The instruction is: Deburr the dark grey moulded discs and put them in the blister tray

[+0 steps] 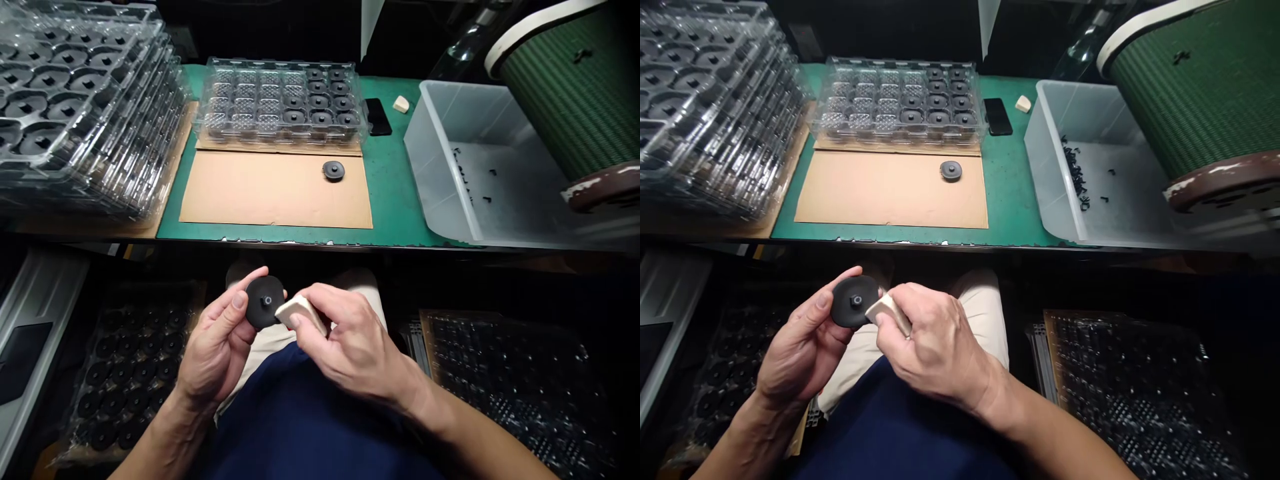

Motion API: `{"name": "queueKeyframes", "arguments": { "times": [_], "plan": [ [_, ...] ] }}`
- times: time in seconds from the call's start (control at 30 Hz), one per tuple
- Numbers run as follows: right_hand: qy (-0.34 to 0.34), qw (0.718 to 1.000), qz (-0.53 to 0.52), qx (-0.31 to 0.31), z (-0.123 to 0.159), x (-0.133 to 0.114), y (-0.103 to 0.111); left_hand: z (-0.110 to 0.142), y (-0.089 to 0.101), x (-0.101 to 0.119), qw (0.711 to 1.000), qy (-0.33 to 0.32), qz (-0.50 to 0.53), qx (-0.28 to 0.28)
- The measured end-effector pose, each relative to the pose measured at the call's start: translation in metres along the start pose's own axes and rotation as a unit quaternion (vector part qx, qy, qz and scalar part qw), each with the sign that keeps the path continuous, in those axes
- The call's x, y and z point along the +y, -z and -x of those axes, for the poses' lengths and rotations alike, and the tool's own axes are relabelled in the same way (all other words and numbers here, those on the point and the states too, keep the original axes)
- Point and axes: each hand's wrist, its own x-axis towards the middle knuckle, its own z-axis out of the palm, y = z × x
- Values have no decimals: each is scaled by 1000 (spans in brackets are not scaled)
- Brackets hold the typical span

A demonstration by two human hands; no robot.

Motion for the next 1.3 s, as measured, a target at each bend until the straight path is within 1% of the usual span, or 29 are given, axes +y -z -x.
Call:
{"name": "queueKeyframes", "arguments": {
  "times": [0.03, 0.07, 0.17, 0.2, 0.23, 0.33, 0.37, 0.4, 0.43, 0.5, 0.6, 0.63, 0.67, 0.7, 0.73, 0.77, 0.83, 0.87, 0.9, 0.93, 1.0, 1.07, 1.13, 1.2, 1.3],
  "plan": [
    [3, 1000, 7, -5, 1, 0, 1, 0, 1, 0, 1000, 9, -8, -8],
    [21, 999, 25, -3, 1, 1, 1, 1, 2, 0, 999, 25, -19, -24],
    [114, 989, 90, 20, 1, 3, 3, 1, 5, 0, 993, 67, -51, -78],
    [128, 987, 96, 29, 1, 3, 3, 1, 6, 0, 993, 67, -53, -83],
    [121, 988, 87, 39, 2, 3, 2, 1, 5, 1, 994, 56, -51, -78],
    [35, 998, 20, 41, 5, 1, -3, 0, 4, 1, 999, 12, -33, -32],
    [16, 999, 8, 35, 6, 1, -4, -1, 4, 1, 999, 10, -34, -27],
    [12, 999, 9, 30, 7, 1, -4, -1, 6, 2, 998, 17, -42, -34],
    [23, 999, 24, 26, 7, 1, -4, -2, 8, 2, 997, 30, -56, -52],
    [79, 994, 67, 24, 5, 2, -2, -2, 13, 4, 988, 65, -92, -102],
    [202, 973, 111, 18, 0, 3, 3, -1, 19, 5, 973, 124, -105, -165],
    [228, 966, 121, 23, -1, 3, 3, -1, 19, 4, 972, 135, -95, -168],
    [235, 963, 124, 35, -2, 3, 2, 0, 18, 3, 975, 131, -80, -158],
    [218, 968, 116, 49, -2, 2, 0, 0, 16, 2, 982, 111, -64, -135],
    [178, 978, 93, 61, -1, 1, -2, 1, 14, 0, 990, 79, -51, -104],
    [121, 989, 56, 62, -1, 1, -4, 1, 12, -1, 996, 42, -41, -69],
    [10, 999, -35, 26, 2, -1, -9, 1, 9, -3, 999, -20, -29, -16],
    [-25, 998, -64, 2, 3, -1, -11, 2, 9, -3, 999, -34, -27, -4],
    [-40, 996, -73, -10, 4, -1, -12, 2, 10, -3, 999, -36, -27, 1],
    [-36, 997, -65, -8, 4, -1, -13, 1, 12, -2, 999, -29, -30, 1],
    [8, 1000, -17, 21, 4, 0, -13, 1, 18, 1, 999, 11, -50, -18],
    [75, 996, 34, 26, 3, 3, -12, 1, 23, 4, 994, 63, -75, -56],
    [138, 988, 67, 6, 1, 5, -9, 0, 28, 5, 986, 108, -86, -97],
    [190, 978, 88, -15, -1, 6, -5, 0, 29, 4, 978, 146, -75, -130],
    [263, 958, 109, -42, -4, 7, -2, 1, 29, 1, 969, 190, -40, -156]
  ]
}}
